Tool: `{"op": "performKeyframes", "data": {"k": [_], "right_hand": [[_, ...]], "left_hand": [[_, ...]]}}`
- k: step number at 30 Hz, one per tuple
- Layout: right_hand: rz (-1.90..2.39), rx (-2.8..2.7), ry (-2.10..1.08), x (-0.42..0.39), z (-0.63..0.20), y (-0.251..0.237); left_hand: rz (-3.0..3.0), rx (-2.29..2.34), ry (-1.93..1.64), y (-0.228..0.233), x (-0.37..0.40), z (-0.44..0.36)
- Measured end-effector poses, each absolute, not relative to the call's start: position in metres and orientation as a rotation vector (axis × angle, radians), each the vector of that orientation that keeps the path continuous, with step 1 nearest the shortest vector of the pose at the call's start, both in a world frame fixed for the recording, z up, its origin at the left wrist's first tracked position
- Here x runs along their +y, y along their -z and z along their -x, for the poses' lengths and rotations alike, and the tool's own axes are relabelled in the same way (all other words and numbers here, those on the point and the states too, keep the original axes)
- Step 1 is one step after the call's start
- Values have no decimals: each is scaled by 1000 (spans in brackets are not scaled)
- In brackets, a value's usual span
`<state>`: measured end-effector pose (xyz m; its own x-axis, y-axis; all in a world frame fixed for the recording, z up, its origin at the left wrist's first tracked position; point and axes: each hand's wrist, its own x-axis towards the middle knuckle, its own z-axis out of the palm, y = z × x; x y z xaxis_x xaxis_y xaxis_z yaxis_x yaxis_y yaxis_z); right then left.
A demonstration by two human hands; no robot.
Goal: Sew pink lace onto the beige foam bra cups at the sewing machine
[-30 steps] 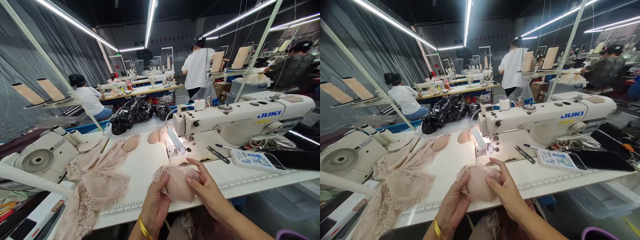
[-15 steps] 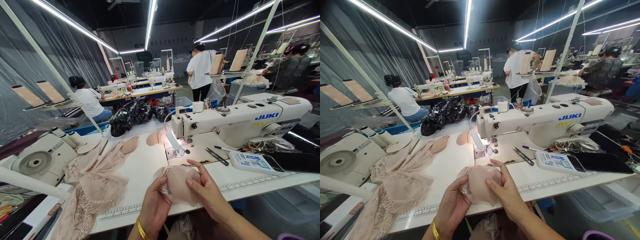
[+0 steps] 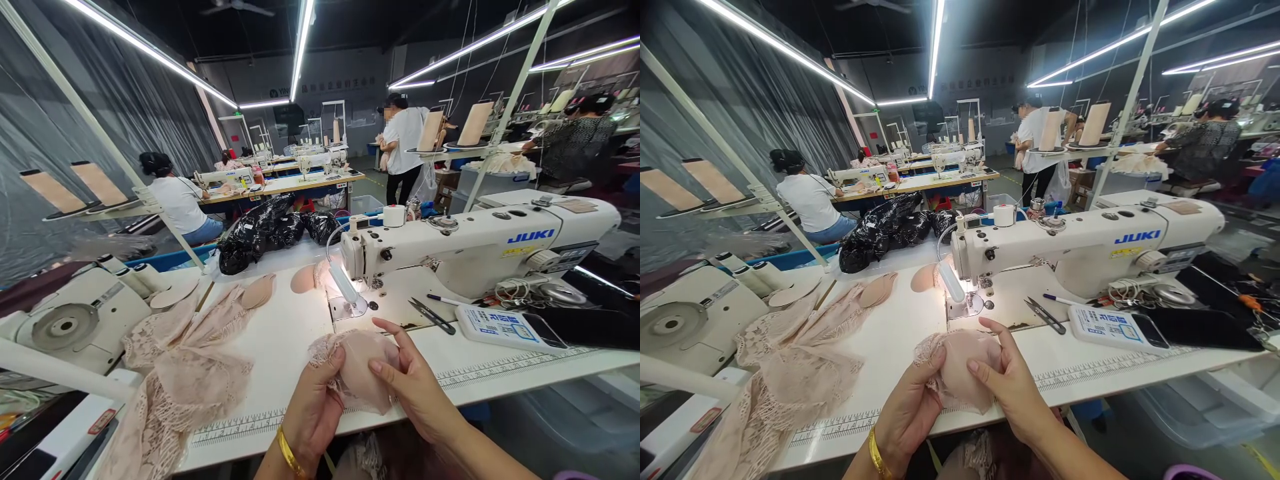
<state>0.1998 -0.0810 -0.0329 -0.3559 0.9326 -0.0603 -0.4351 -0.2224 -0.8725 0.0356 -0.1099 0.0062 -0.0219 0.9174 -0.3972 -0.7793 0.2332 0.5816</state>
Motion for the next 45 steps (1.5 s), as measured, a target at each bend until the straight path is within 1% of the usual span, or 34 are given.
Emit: {"op": "performKeyframes", "data": {"k": [4, 9, 11, 15, 21, 23, 25, 27, 28, 30, 32, 34, 35, 36, 38, 41, 45], "right_hand": [[795, -1020, -1715, -84, -198, 28], [815, -1045, -1716, -86, -198, 22], [830, -967, -1718, -80, -201, 21], [862, -788, -1721, -63, -210, 20], [661, -1225, -1935, -61, -205, 31], [628, -1229, -1961, -62, -204, 33], [611, -1308, -1950, -60, -208, 31], [600, -1546, -1800, -51, -217, 26], [578, -1726, -1643, -43, -221, 22], [479, -2107, -1154, -23, -227, 16], [323, -2403, -555, 4, -226, 14], [218, -2581, -54, 30, -221, 17], [202, -2630, 111, 42, -218, 20], [215, -2658, 208, 52, -216, 24], [301, -2656, 226, 63, -215, 29], [427, -2602, 30, 64, -223, 30], [409, -2626, -187, 55, -232, 23]], "left_hand": [[-132, 773, -1344, -9, -107, -37], [-220, 794, -1297, -16, -103, -41], [-195, 836, -1291, -20, -100, -40], [-82, 883, -1392, -32, -91, -33], [-75, 866, -1434, -38, -78, -25], [-167, 860, -1420, -37, -78, -21], [-382, 851, -1379, -40, -81, -11], [-772, 815, -1229, -48, -86, 1], [-1025, 793, -1077, -54, -87, 6], [-1571, 751, -666, -63, -84, 14], [-2052, 737, -328, -64, -73, 17], [-2363, 758, -179, -57, -55, 14], [-2434, 784, -151, -52, -44, 13], [-2464, 805, -121, -47, -34, 11], [-2458, 821, -74, -39, -17, 10], [-2445, 861, -36, -36, -5, 11], [-2424, 904, -11, -41, -4, 12]]}}
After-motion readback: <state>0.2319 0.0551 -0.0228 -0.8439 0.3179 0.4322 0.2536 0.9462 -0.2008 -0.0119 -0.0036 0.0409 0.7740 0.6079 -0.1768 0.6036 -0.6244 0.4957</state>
